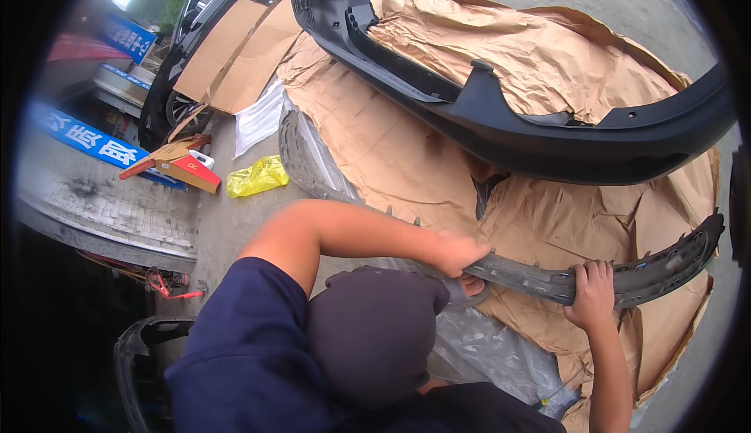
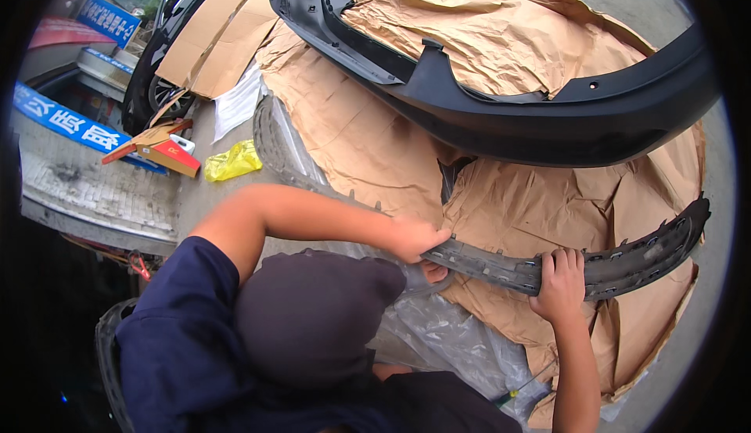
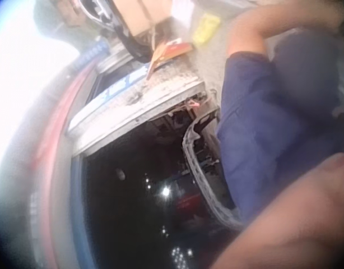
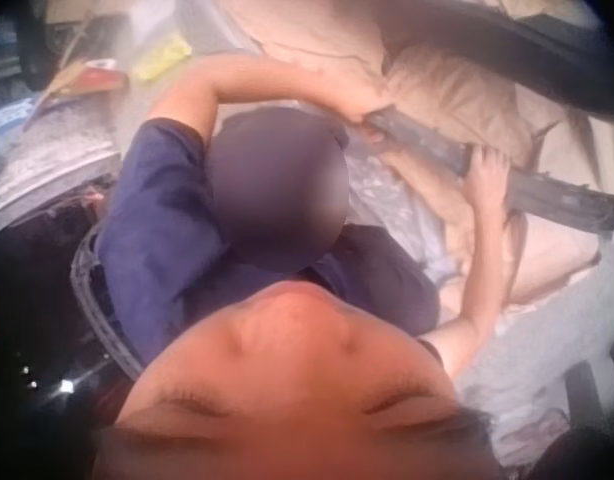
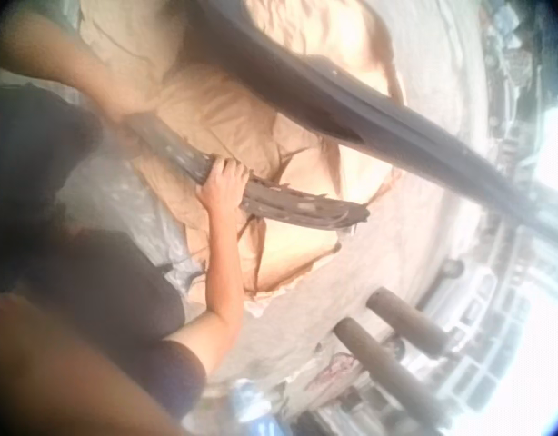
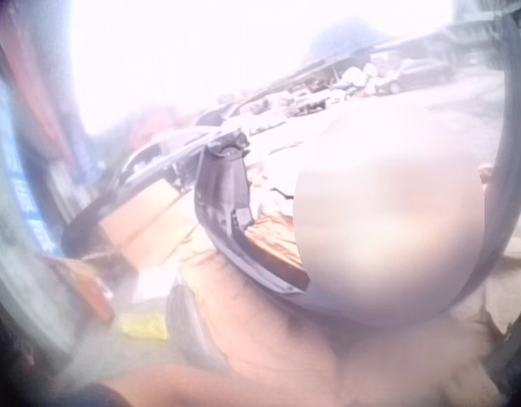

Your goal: The person uses a screwdriver to pry and separate a rubber seal from a long, curved black plastic car trim piece. They work along the length of the part, flipping it over to access different sections, and eventually remove the rubber strip entirely.

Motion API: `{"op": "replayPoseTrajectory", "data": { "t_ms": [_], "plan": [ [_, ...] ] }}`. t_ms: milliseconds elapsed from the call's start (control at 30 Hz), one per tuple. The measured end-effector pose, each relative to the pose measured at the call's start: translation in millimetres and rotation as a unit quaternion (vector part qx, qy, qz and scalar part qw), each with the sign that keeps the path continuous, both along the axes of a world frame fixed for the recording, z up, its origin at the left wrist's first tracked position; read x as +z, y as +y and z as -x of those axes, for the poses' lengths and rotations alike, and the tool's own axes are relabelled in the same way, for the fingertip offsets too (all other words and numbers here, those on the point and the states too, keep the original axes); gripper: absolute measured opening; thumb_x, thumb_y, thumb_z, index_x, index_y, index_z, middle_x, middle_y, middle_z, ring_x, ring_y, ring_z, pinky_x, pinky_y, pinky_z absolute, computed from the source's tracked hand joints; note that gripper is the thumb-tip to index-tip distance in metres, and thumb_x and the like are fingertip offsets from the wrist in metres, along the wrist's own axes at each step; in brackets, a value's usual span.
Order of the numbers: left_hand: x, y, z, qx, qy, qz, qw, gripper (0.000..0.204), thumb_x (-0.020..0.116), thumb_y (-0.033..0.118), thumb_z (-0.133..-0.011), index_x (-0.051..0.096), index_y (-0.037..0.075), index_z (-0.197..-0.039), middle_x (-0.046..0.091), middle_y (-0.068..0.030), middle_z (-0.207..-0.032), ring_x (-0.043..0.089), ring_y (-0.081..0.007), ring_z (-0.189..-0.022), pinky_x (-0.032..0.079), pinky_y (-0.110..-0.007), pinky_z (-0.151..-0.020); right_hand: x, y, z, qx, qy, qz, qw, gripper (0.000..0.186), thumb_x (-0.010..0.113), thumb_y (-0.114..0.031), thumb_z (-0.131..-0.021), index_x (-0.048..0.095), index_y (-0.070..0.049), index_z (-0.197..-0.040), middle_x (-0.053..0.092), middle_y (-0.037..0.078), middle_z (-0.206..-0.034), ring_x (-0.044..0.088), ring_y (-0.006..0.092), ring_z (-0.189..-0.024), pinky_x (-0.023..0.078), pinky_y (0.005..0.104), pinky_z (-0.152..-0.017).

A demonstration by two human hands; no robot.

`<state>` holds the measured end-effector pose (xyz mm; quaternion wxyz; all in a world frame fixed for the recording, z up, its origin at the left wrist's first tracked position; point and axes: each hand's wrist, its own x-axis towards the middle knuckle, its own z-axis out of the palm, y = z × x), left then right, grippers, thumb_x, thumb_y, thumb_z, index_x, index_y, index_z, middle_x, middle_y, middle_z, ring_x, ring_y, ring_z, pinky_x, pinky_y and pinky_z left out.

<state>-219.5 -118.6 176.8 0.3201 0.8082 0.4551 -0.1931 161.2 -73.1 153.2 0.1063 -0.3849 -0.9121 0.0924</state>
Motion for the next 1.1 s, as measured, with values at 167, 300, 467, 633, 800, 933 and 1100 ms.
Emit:
{"op": "replayPoseTrajectory", "data": {
  "t_ms": [167,300,467,633,800,933,1100],
  "plan": [
    [39.6,8.5,-5.2,-0.058,0.071,-0.034,0.995,0.057,0.079,0.029,-0.085,0.048,0.001,-0.124,0.073,-0.018,-0.092,0.075,-0.041,-0.09,0.056,-0.056,-0.073,16.0,-1.3,2.0,-0.023,0.045,-0.063,0.997,0.06,0.079,-0.015,-0.058,0.065,-0.002,-0.115,0.061,0.02,-0.111,0.059,0.0433,-0.114,0.044,0.0569,-0.111],
    [66.8,19.0,-8.9,-0.093,0.084,-0.076,0.989,0.052,0.078,0.023,-0.085,0.05,0.0,-0.123,0.073,-0.0188,-0.097,0.075,-0.0409,-0.086,0.056,-0.054,-0.072,28.1,-9.0,-9.2,-0.05,0.061,-0.102,0.992,0.059,0.081,-0.014,-0.057,0.066,-0.002,-0.113,0.062,0.02,-0.114,0.06,0.0422,-0.116,0.045,0.0548,-0.112],
    [73.2,33.2,-38.1,-0.139,0.094,-0.117,0.979,0.048,0.077,0.029,-0.085,0.051,0.001,-0.113,0.072,-0.0208,-0.096,0.074,-0.0424,-0.084,0.058,-0.055,-0.068,36.1,-26.1,-44.4,-0.091,0.046,-0.158,0.982,0.04,0.075,-0.015,-0.067,0.068,-0.005,-0.106,0.062,0.014,-0.099,0.061,0.036,-0.108,0.048,0.0468,-0.108],
    [75.5,40.8,-62.6,-0.18,0.088,-0.138,0.97,0.049,0.079,0.03,-0.081,0.051,0.001,-0.109,0.07,-0.0205,-0.092,0.074,-0.0412,-0.078,0.058,-0.053,-0.065,66.2,-48.0,-73.2,-0.137,0.016,-0.114,0.984,0.058,0.081,-0.013,-0.056,0.071,-0.004,-0.113,0.067,0.012,-0.105,0.065,0.0339,-0.111,0.05,0.0454,-0.111],
    [76.2,40.1,-75.5,-0.21,0.018,-0.135,0.968,0.051,0.082,0.029,-0.077,0.051,0.0,-0.106,0.069,-0.0206,-0.083,0.071,-0.0432,-0.072,0.057,-0.053,-0.063,96.3,-70.4,-87.7,-0.145,-0.006,-0.089,0.985,0.056,0.081,-0.01,-0.058,0.07,-0.005,-0.113,0.068,0.009,-0.106,0.067,0.032,-0.108,0.051,0.0453,-0.11],
    [76.7,40.1,-82.6,-0.208,-0.012,-0.119,0.971,0.051,0.081,0.028,-0.077,0.05,0.0,-0.105,0.068,-0.0226,-0.079,0.069,-0.0467,-0.072,0.056,-0.053,-0.063,110.2,-82.3,-97.7,-0.153,-0.006,-0.183,0.971,0.055,0.083,-0.016,-0.064,0.07,-0.006,-0.116,0.07,0.008,-0.114,0.067,0.0307,-0.116,0.05,0.0496,-0.114],
    [77.1,59.8,-79.7,-0.207,-0.054,0.036,0.976,0.05,0.081,0.025,-0.079,0.049,0.0,-0.109,0.068,-0.0246,-0.085,0.069,-0.0493,-0.077,0.056,-0.054,-0.068,127.6,-101.4,-127.3,-0.181,0.034,-0.247,0.951,0.048,0.085,-0.024,-0.064,0.073,-0.007,-0.107,0.072,0.008,-0.109,0.07,0.0288,-0.11,0.052,0.0527,-0.11]
  ]
}}
